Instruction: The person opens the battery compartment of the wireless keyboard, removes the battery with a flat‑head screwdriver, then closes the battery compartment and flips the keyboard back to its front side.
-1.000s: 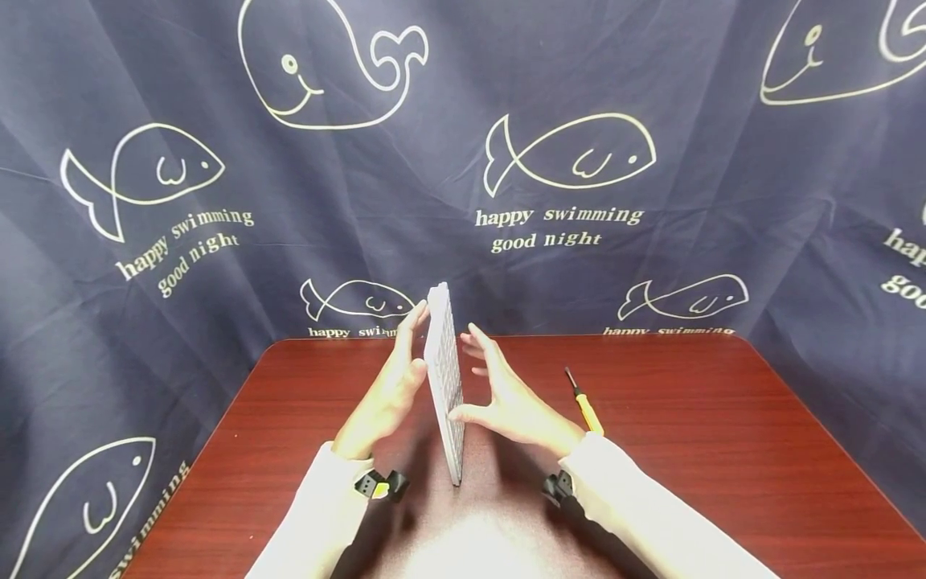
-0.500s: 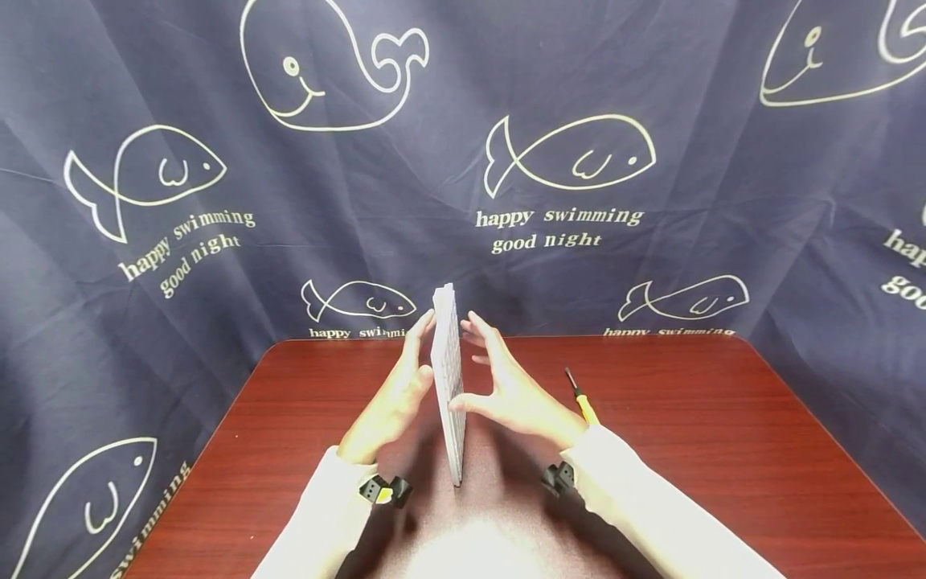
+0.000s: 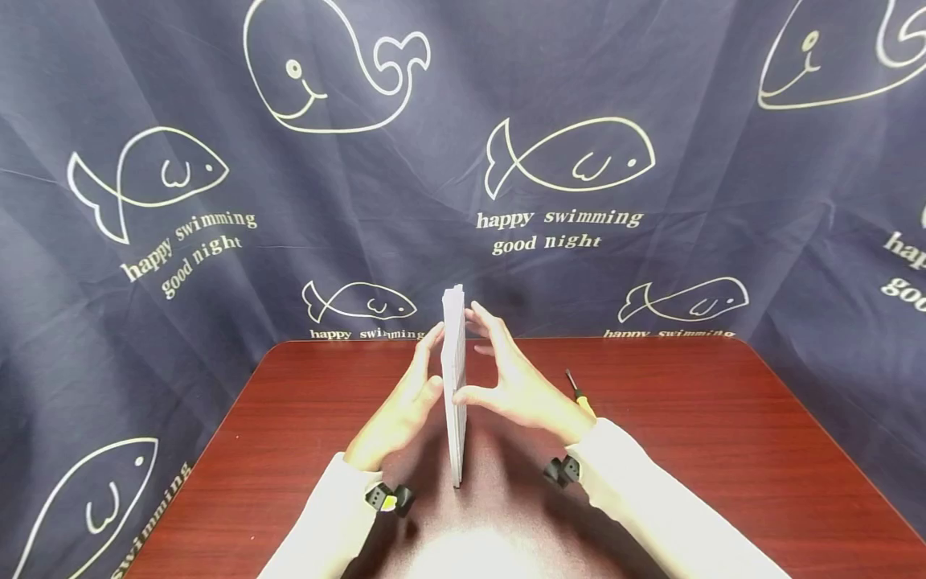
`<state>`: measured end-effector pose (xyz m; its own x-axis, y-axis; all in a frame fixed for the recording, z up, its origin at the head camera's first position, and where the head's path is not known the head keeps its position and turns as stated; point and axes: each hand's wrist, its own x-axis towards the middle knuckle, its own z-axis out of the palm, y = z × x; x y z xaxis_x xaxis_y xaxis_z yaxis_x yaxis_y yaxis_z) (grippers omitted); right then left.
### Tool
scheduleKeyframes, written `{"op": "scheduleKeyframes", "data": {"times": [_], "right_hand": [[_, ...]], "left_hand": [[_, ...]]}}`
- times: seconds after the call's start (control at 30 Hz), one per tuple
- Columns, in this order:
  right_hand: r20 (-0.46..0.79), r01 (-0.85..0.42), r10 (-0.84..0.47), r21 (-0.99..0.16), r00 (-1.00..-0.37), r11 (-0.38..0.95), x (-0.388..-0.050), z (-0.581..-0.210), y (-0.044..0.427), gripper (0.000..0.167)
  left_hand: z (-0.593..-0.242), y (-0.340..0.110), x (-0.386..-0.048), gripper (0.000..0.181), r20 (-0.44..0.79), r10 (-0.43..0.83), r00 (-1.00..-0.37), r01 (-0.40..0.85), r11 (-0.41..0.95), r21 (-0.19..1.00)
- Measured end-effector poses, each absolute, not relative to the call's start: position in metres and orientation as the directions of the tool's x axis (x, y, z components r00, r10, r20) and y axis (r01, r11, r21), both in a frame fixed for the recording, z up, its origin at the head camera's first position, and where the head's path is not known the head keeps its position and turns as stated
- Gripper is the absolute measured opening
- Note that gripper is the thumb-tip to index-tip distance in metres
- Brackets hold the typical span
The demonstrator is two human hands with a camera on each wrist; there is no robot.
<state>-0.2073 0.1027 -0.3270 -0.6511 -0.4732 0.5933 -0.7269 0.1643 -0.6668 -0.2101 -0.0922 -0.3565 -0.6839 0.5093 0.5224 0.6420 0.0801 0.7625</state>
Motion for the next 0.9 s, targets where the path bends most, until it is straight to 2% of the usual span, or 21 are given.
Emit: {"op": "scheduleKeyframes", "data": {"times": [0.17,0.27,0.5,0.73,0.9], "right_hand": [[0.616,-0.744,-0.465,-0.650,-0.635,0.155,-0.222,-0.338,0.108,0.107],[0.629,-0.758,-0.463,-0.631,-0.625,0.166,-0.231,-0.344,0.110,0.110],[0.646,-0.779,-0.476,-0.608,-0.596,0.152,-0.212,-0.316,0.112,0.102],[0.638,-0.788,-0.490,-0.586,-0.594,0.191,-0.204,-0.299,0.120,0.100],[0.650,-0.806,-0.497,-0.556,-0.574,0.204,-0.203,-0.296,0.126,0.096]], "left_hand": [[-0.379,-0.094,-0.223,0.074,0.511,0.515,-0.688,0.638,0.096,0.764],[-0.380,-0.093,-0.221,0.072,0.494,0.520,-0.697,0.618,0.086,0.782],[-0.362,-0.091,-0.200,0.069,0.433,0.537,-0.724,0.556,0.084,0.827],[-0.368,-0.090,-0.198,0.067,0.399,0.564,-0.723,0.574,0.168,0.801],[-0.380,-0.089,-0.201,0.065,0.371,0.580,-0.725,0.549,0.162,0.820]]}}
